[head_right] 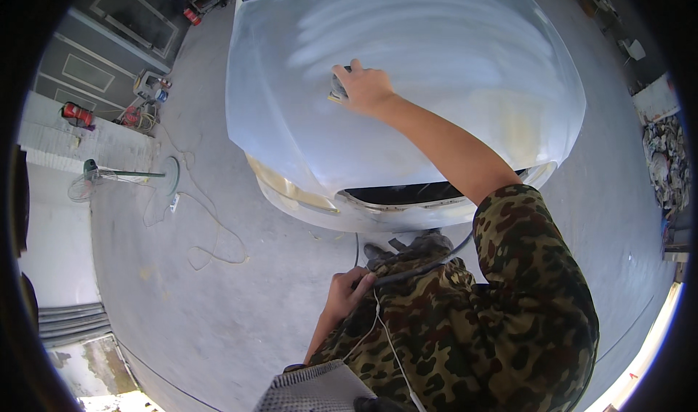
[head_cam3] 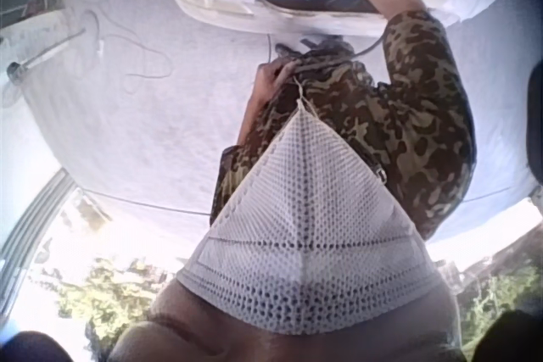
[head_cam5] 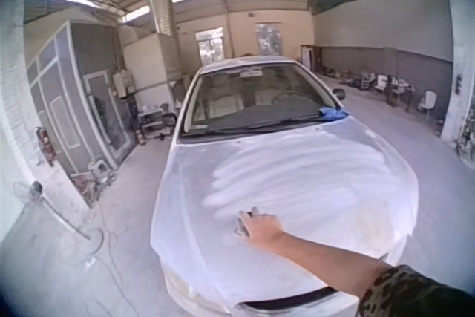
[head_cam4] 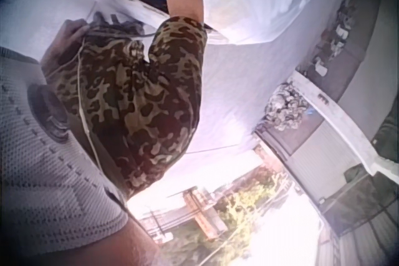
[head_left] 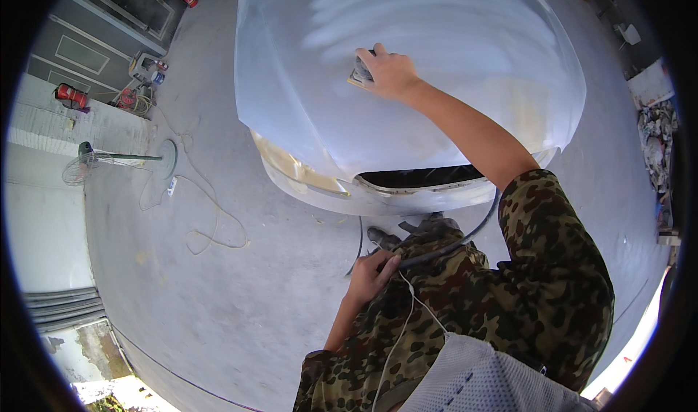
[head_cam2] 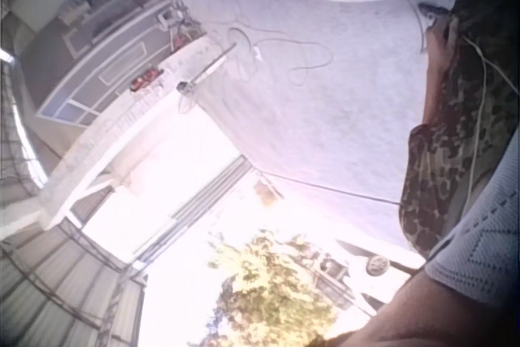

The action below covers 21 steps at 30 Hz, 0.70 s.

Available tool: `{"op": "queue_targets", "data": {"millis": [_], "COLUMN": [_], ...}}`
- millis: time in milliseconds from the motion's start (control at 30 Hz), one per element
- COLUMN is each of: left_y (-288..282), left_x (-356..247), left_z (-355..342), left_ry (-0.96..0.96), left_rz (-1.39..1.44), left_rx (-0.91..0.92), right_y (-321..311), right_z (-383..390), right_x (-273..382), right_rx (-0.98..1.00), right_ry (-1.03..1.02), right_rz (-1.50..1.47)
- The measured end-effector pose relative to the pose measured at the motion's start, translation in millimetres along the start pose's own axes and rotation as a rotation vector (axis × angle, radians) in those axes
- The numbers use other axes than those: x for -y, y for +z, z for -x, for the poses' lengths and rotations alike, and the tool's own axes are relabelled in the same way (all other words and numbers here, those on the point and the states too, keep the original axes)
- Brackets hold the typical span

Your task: The person uses a pneumatic sanding block connected to a hose to sand the surface of a car hood. They move the sander in consistent strokes across the hood, covering the center and edges while maintaining contact with the surface.

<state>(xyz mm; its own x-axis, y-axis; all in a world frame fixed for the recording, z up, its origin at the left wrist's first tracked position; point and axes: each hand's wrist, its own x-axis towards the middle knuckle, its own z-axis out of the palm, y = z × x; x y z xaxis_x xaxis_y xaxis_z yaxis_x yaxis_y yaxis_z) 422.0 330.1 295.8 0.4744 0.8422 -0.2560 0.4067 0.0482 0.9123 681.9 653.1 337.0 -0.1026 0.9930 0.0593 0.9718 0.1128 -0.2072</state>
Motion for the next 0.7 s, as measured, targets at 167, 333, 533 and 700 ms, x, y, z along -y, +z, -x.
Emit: {"op": "queue_targets", "data": {"millis": [167, 333, 533, 700], "left_y": [2, 4, 7, 9], "left_x": [6, 16, 24, 22], "left_z": [-8, -20, -36, -44], "left_ry": [-0.012, 0.016, 0.059, 0.054], "left_rz": [-0.047, -0.063, -0.053, -0.056], "left_rx": [0.029, 0.089, 0.152, 0.208], "right_y": [0, 0, -9, -4], "right_z": [21, 49, 80, 89], "right_x": [-53, -144, -226, -210], "right_rx": [-0.048, -0.106, -0.108, -0.103], "right_ry": [0.104, 0.354, 0.654, 0.555], "right_rz": [-0.021, 0.025, 0.061, 0.054]}}
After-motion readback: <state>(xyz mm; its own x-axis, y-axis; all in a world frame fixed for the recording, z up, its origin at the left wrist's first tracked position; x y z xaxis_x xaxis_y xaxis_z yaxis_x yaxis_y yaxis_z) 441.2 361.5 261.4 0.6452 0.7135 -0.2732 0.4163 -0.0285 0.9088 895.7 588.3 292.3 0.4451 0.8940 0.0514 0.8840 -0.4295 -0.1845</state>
